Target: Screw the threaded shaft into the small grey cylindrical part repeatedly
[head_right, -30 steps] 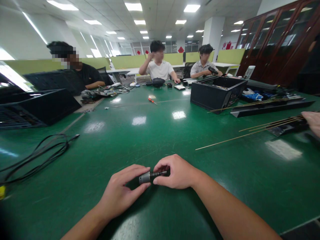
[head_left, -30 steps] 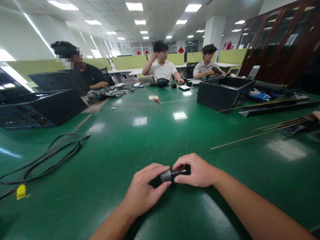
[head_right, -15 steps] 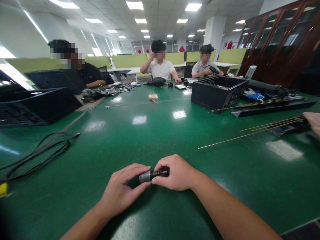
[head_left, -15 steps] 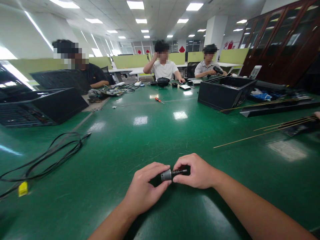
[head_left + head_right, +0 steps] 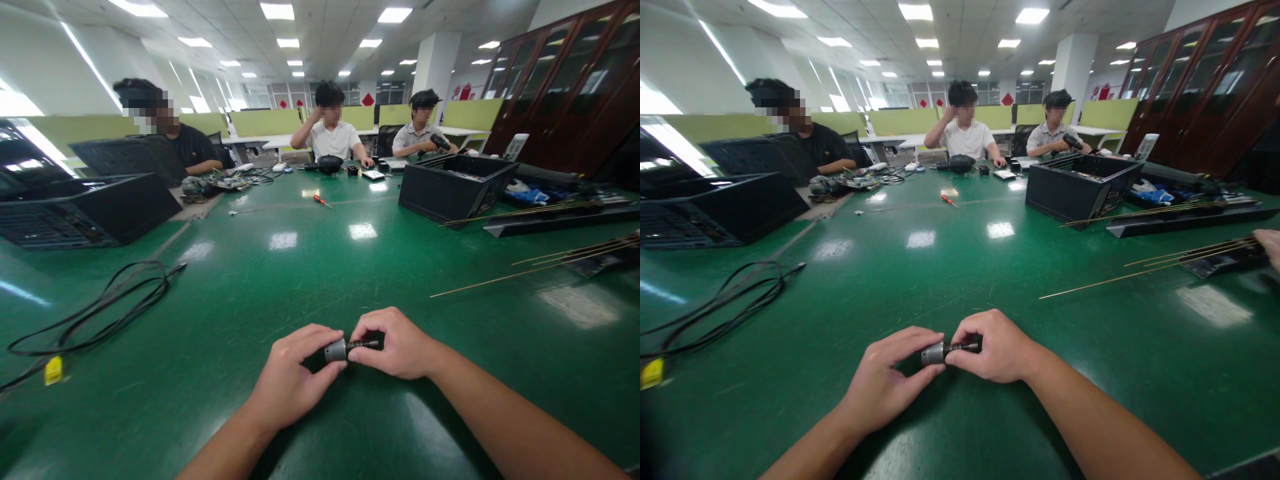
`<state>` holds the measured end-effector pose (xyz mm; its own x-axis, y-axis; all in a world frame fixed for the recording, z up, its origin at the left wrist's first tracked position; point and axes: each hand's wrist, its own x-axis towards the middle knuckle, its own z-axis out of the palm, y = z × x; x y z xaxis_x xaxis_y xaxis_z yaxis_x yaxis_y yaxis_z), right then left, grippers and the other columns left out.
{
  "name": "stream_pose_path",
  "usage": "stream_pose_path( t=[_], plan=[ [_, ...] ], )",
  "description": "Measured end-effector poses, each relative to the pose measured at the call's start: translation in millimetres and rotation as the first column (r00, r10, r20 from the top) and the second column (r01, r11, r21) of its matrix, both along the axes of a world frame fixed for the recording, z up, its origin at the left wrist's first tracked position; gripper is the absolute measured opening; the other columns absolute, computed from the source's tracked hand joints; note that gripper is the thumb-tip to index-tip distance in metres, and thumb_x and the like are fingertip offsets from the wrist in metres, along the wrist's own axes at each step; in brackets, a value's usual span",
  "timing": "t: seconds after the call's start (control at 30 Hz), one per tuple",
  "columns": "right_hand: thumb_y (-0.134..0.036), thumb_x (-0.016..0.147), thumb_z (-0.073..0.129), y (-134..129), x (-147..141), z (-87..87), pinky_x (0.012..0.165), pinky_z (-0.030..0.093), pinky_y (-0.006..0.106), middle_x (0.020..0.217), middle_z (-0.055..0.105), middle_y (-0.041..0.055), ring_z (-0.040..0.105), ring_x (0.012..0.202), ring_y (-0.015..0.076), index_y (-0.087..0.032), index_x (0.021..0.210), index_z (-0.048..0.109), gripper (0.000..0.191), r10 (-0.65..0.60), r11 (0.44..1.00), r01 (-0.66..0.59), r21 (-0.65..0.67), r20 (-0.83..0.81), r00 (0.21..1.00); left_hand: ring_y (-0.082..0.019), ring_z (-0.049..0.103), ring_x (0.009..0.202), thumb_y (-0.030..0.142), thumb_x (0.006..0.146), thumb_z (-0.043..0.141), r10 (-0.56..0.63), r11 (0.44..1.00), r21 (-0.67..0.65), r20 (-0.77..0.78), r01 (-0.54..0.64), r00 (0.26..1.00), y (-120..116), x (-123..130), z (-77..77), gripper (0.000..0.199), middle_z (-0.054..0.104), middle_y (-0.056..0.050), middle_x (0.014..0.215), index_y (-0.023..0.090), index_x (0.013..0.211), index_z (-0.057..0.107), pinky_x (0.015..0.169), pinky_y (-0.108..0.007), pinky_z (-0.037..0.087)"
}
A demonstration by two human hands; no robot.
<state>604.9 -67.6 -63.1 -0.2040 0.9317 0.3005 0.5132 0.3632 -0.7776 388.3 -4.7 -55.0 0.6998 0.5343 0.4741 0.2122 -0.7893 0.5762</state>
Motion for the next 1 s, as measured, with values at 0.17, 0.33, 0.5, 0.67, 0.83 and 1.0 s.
stream_pose_path(
  t=[0.17, 0.33, 0.5, 0.67, 0.83, 1.0],
  plan=[
    [-0.025, 0.08, 0.074, -0.4, 0.1, -0.7, 0.066, 0.042, 0.024, 0.074, 0.069, -0.0007, 0.061, 0.068, 0.0128, -0.019, 0.081, 0.071, 0.008, -0.011, 1.0, 0.01, 0.026, 0.02, 1.0, -0.017, 0.071, 0.087, 0.015, 0.078, 0.075, 0.013, 1.0, 0.006, -0.008, -0.013, 1.0, 0.5, -0.4, -1.4, 0.03, 0.075, -0.003, 0.099, 0.023, 0.108, 0.074, 0.079, -0.026, 0.058],
    [-0.022, 0.079, 0.073, -0.1, 0.5, -1.9, 0.065, 0.041, 0.023, 0.072, 0.067, -0.0019, 0.059, 0.066, 0.0119, -0.019, 0.079, 0.07, 0.005, -0.01, 0.998, 0.009, 0.056, 0.025, 1.0, -0.017, 0.072, 0.087, 0.016, 0.078, 0.076, 0.014, 1.0, 0.018, -0.006, -0.014, 1.0, 1.7, -1.6, -4.0, 0.03, 0.075, -0.004, 0.098, 0.023, 0.108, 0.074, 0.079, -0.027, 0.059],
    [-0.021, 0.079, 0.074, 0.9, 0.0, -2.7, 0.065, 0.041, 0.023, 0.072, 0.067, -0.0025, 0.06, 0.066, 0.0115, -0.019, 0.08, 0.07, 0.005, -0.013, 0.998, 0.011, 0.067, 0.019, 1.0, -0.018, 0.072, 0.086, 0.016, 0.079, 0.075, 0.01, 0.999, 0.034, 0.003, -0.01, 1.0, 1.8, -1.7, -3.1, 0.031, 0.075, -0.005, 0.098, 0.022, 0.109, 0.073, 0.078, -0.027, 0.059],
    [-0.021, 0.079, 0.074, -0.1, 0.8, -2.1, 0.066, 0.041, 0.022, 0.072, 0.067, -0.0027, 0.06, 0.066, 0.0112, -0.019, 0.08, 0.07, 0.005, -0.014, 0.998, 0.012, 0.062, 0.021, 1.0, -0.018, 0.072, 0.086, 0.016, 0.079, 0.075, -0.004, 0.999, 0.053, 0.008, 0.003, 1.0, 1.1, -1.6, -2.3, 0.031, 0.075, -0.006, 0.099, 0.021, 0.109, 0.073, 0.078, -0.027, 0.059],
    [-0.021, 0.079, 0.074, -1.1, 3.2, -0.6, 0.067, 0.042, 0.023, 0.075, 0.069, -0.0021, 0.062, 0.069, 0.012, -0.019, 0.08, 0.069, 0.005, -0.029, 0.999, 0.028, 0.044, 0.021, 0.999, -0.018, 0.072, 0.088, 0.017, 0.08, 0.075, 0.007, 0.998, 0.06, 0.009, -0.008, 1.0, 1.5, -2.8, -3.2, 0.03, 0.075, -0.005, 0.1, 0.022, 0.109, 0.073, 0.079, -0.027, 0.059],
    [-0.02, 0.078, 0.074, -1.2, 3.7, 0.3, 0.066, 0.042, 0.023, 0.074, 0.069, -0.0019, 0.062, 0.068, 0.0125, -0.019, 0.08, 0.07, 0.005, -0.034, 0.999, 0.034, 0.043, 0.015, 0.999, -0.017, 0.072, 0.087, 0.017, 0.079, 0.075, 0.013, 0.998, 0.058, 0.01, -0.014, 1.0, 2.2, -4.1, -3.7, 0.03, 0.075, -0.004, 0.099, 0.022, 0.109, 0.073, 0.079, -0.026, 0.059]
  ],
)
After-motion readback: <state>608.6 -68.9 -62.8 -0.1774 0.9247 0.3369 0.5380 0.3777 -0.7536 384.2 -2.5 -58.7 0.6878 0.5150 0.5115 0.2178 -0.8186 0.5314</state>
